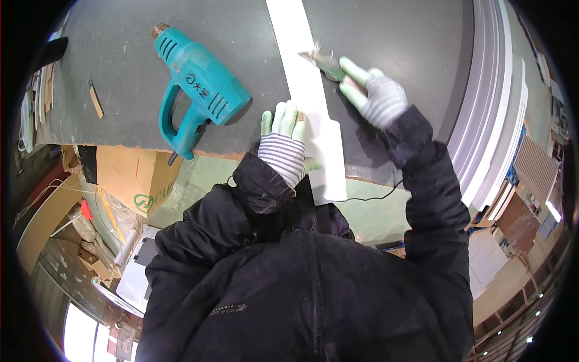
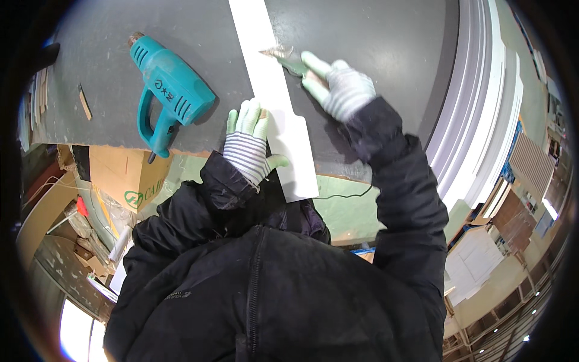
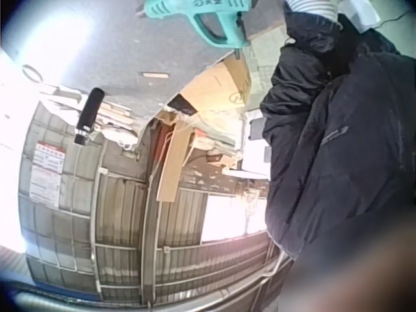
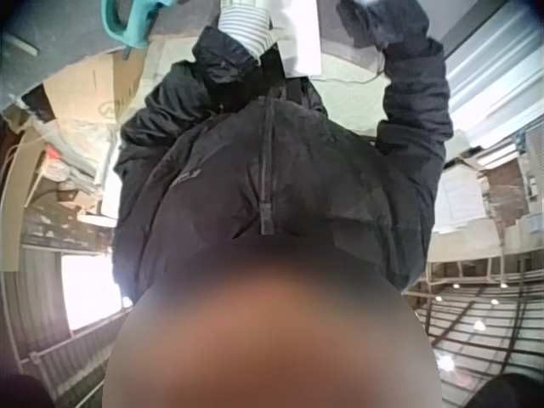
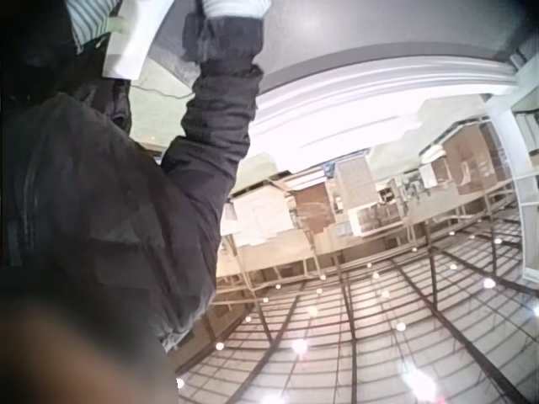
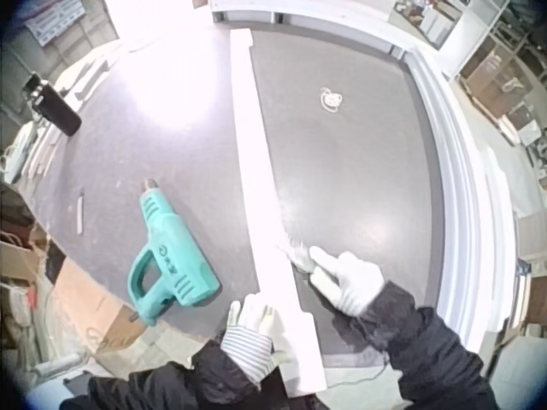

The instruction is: Heating, trimming, and machine-milling the edges of white furniture components.

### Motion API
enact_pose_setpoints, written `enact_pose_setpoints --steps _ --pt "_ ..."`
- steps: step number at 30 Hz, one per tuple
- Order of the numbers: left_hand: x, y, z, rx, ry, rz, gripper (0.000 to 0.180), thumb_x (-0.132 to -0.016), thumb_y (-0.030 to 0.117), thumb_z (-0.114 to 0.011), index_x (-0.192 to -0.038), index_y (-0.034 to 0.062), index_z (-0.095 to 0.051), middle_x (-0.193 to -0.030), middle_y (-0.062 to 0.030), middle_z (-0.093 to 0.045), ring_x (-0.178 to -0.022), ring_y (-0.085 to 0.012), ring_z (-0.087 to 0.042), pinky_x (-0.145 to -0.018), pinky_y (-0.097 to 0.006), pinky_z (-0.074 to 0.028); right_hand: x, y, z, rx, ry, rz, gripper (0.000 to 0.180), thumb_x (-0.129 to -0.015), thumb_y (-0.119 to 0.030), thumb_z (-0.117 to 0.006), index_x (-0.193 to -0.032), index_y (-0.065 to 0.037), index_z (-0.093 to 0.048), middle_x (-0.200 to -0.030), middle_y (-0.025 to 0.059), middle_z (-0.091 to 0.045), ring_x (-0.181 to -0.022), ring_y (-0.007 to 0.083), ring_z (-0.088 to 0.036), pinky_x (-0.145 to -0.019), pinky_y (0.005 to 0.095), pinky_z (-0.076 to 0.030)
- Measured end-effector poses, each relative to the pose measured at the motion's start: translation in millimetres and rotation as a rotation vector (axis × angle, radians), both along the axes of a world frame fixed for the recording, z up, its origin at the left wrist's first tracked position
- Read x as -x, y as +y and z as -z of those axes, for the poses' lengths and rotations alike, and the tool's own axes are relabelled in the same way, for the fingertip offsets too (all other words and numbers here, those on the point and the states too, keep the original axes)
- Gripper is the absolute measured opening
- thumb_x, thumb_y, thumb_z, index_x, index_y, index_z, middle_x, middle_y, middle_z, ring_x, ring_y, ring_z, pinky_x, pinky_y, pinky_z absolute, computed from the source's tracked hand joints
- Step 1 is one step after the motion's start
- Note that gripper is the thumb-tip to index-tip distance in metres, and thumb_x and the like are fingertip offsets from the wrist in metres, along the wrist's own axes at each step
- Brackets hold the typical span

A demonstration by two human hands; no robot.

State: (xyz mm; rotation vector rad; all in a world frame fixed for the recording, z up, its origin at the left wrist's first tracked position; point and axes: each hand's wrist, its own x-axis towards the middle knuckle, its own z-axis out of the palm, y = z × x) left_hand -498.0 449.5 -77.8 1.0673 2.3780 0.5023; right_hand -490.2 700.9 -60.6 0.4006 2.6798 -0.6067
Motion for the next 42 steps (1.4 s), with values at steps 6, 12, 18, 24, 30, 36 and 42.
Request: enact_pose_setpoints --steps 6,12,18,24,30,36,42 --pt "-2.9 2.9 2.5 -0.054 0.026 -0.024 0.108 -0.058 0.045 -0.086 -0.14 -0.006 -0.037 -0.146 -0.0261 -0.032 -0.141 -0.0401 -0.026 -0.116 -0.056 -0.016 39.0 17.4 28.5 0.136 0.155 0.029 0.056 -0.092 -0.047 -0.058 -0.139 -0.018 -0.051 -0.1 0.0208 -0.068 -0.093 0.0366 -0.066 -0.082 0.042 -0.051" --pt "0.8 15.4 -10.8 -0.022 0.171 0.078 0.092 -0.063 0.049 -0.082 -0.138 0.0082 -0.047 -0.149 -0.0197 -0.034 -0.137 -0.0486 -0.026 -0.112 -0.062 -0.02 -110.0 -24.2 -15.9 0.688 0.014 0.674 0.06 -0.088 -0.032 -0.07 -0.132 0.003 -0.052 -0.09 0.0086 -0.068 -0.076 0.0138 -0.062 -0.068 0.0287 -0.051" --pt "-37.7 21.2 7.5 0.019 0.266 0.107 0.082 -0.065 0.055 -0.077 -0.131 0.0118 -0.054 -0.147 -0.0187 -0.035 -0.135 -0.0434 -0.028 -0.105 -0.059 -0.026 -243.6 -81.0 -39.2 0.935 0.058 0.973 0.066 -0.092 -0.022 -0.063 -0.144 0.007 -0.033 -0.111 0.0166 -0.06 -0.065 0.0127 -0.059 -0.057 0.0294 -0.051" --pt "-135.2 -43.5 -16.7 -0.284 0.1 0.007 0.074 -0.062 0.026 -0.086 -0.124 0.0042 -0.052 -0.135 -0.0231 -0.046 -0.124 -0.042 -0.045 -0.1 -0.052 -0.04 -282.8 -110.9 -65.4 0.99 -0.268 0.748 0.065 -0.093 -0.021 -0.06 -0.148 0.001 -0.032 -0.111 0.0165 -0.061 -0.063 0.0133 -0.061 -0.055 0.0281 -0.052" --pt "-181.2 -74.6 51.9 -0.462 -0.929 -0.555 0.05 -0.078 0.008 -0.078 -0.12 -0.0001 -0.054 -0.104 -0.0098 -0.067 -0.093 -0.0163 -0.064 -0.08 -0.03 -0.055 -232.5 -123.8 -67.9 0.692 -0.304 0.354 0.063 -0.085 -0.032 -0.063 -0.135 0.005 -0.049 -0.107 0.0248 -0.068 -0.085 0.0241 -0.068 -0.074 0.0335 -0.054" --pt "-188.3 -70.3 65.5 -0.377 -1.023 -0.686 0.045 -0.075 0.013 -0.081 -0.11 -0.0038 -0.057 -0.093 -0.0121 -0.068 -0.08 -0.0175 -0.064 -0.073 -0.032 -0.054 -189.1 -145.4 -70.1 0.437 -0.408 0.069 0.06 -0.086 -0.03 -0.064 -0.131 0.009 -0.052 -0.112 0.0227 -0.068 -0.102 0.0234 -0.066 -0.088 0.0311 -0.05" --pt "-186.9 -69.3 63.0 -0.56 -0.956 -0.542 0.036 -0.079 0.003 -0.076 -0.112 -0.002 -0.061 -0.101 -0.0091 -0.069 -0.087 -0.016 -0.065 -0.076 -0.03 -0.054 -192.9 -138.2 -77.4 0.256 -0.51 -0.062 0.061 -0.082 -0.026 -0.066 -0.13 0.01 -0.052 -0.102 0.0296 -0.066 -0.098 0.0312 -0.068 -0.084 0.0328 -0.051"
